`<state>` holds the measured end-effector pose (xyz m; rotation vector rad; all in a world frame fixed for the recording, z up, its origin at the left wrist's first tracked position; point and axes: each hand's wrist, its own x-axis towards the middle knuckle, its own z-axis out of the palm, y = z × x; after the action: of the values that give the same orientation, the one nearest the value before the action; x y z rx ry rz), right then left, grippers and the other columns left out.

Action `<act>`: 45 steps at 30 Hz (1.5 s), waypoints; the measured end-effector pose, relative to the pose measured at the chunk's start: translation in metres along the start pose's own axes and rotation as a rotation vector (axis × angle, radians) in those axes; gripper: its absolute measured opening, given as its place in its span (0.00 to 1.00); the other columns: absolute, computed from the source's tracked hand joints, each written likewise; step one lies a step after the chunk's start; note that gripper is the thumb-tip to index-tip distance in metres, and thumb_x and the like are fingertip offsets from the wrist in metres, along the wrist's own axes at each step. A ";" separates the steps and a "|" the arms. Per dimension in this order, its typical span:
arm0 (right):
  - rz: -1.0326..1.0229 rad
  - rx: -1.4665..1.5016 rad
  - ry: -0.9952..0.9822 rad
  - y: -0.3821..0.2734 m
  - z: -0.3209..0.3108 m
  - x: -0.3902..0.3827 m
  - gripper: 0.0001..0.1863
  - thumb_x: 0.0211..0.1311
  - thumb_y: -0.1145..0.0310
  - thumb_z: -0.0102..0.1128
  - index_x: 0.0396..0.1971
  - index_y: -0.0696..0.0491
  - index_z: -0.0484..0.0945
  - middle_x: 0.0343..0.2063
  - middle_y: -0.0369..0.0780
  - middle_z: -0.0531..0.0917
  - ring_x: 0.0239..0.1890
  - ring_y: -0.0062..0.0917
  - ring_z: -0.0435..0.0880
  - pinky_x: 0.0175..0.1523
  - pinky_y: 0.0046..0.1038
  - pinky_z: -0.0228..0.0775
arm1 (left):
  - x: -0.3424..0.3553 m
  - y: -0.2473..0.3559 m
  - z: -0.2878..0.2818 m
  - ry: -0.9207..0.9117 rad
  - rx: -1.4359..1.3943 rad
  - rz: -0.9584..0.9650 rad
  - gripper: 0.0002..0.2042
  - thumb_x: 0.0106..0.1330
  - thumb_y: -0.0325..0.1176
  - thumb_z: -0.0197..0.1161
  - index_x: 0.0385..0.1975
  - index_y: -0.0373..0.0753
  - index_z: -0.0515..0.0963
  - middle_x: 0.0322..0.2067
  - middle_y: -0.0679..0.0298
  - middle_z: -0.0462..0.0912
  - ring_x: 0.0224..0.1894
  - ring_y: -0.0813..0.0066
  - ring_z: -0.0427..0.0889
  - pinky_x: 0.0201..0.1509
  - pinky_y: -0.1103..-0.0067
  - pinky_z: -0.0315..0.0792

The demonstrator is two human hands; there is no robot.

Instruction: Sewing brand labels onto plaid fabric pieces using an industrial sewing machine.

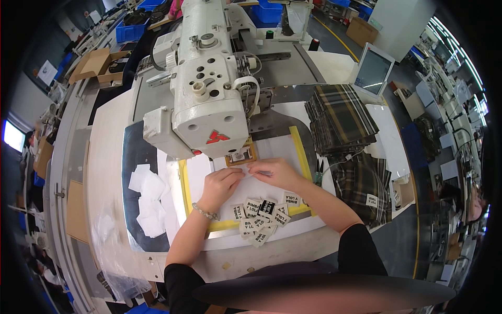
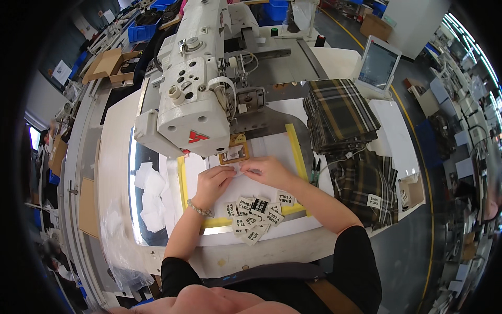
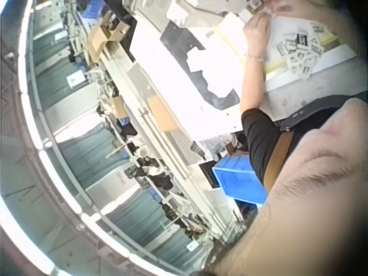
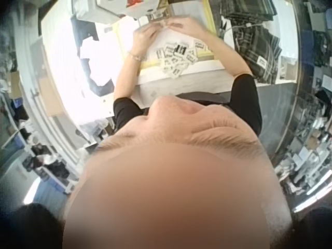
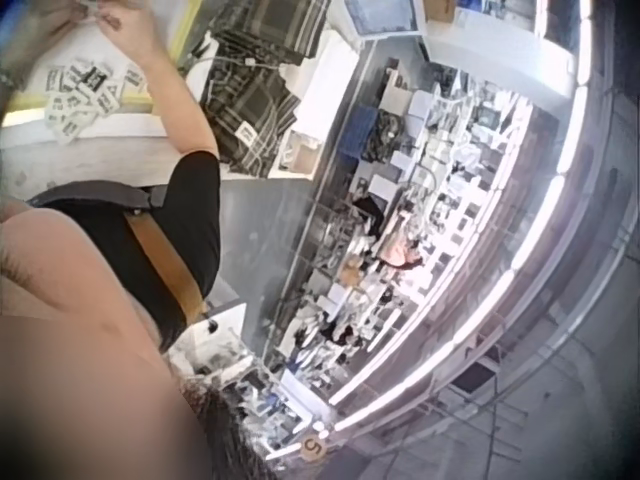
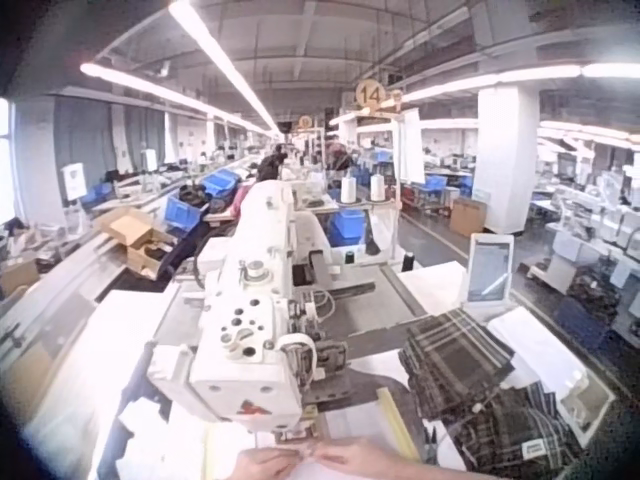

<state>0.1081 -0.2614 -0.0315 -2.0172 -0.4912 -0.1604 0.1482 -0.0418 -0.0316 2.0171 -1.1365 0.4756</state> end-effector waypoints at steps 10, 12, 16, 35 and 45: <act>-0.172 -0.196 0.053 0.009 0.005 -0.005 0.05 0.55 0.72 0.66 0.33 0.52 0.83 0.39 0.37 0.86 0.37 0.31 0.86 0.43 0.29 0.80 | -0.004 -0.001 0.001 -0.137 -0.024 -0.037 0.08 0.50 0.23 0.65 0.30 0.42 0.82 0.34 0.68 0.85 0.30 0.68 0.85 0.32 0.76 0.79; -0.172 -0.199 0.062 0.009 0.006 -0.004 0.05 0.56 0.70 0.65 0.33 0.51 0.82 0.38 0.35 0.86 0.37 0.30 0.85 0.42 0.29 0.80 | -0.004 -0.001 0.000 -0.155 -0.031 -0.047 0.08 0.50 0.23 0.65 0.30 0.42 0.82 0.34 0.67 0.85 0.31 0.68 0.85 0.33 0.76 0.79; -0.240 -0.270 0.109 0.010 0.006 -0.003 0.05 0.54 0.70 0.66 0.32 0.50 0.81 0.36 0.34 0.86 0.34 0.29 0.85 0.40 0.29 0.80 | 0.000 0.001 0.000 -0.127 -0.010 -0.096 0.07 0.51 0.22 0.65 0.30 0.41 0.82 0.33 0.66 0.85 0.31 0.68 0.85 0.33 0.76 0.80; -0.305 -0.426 0.094 0.011 0.012 -0.007 0.07 0.49 0.72 0.66 0.31 0.51 0.80 0.37 0.37 0.86 0.36 0.29 0.86 0.41 0.30 0.80 | -0.005 0.000 -0.003 -0.161 0.025 -0.070 0.08 0.52 0.24 0.66 0.32 0.41 0.82 0.38 0.65 0.86 0.33 0.67 0.85 0.35 0.75 0.80; -0.340 -0.573 0.100 0.007 0.008 -0.006 0.09 0.47 0.73 0.65 0.32 0.50 0.84 0.40 0.34 0.86 0.33 0.25 0.86 0.38 0.27 0.79 | 0.001 0.003 -0.007 -0.196 0.039 -0.048 0.08 0.55 0.27 0.66 0.35 0.40 0.82 0.42 0.62 0.84 0.37 0.66 0.85 0.38 0.75 0.79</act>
<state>0.1048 -0.2586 -0.0433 -2.4455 -0.7883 -0.6716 0.1466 -0.0384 -0.0249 2.1565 -1.2002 0.2828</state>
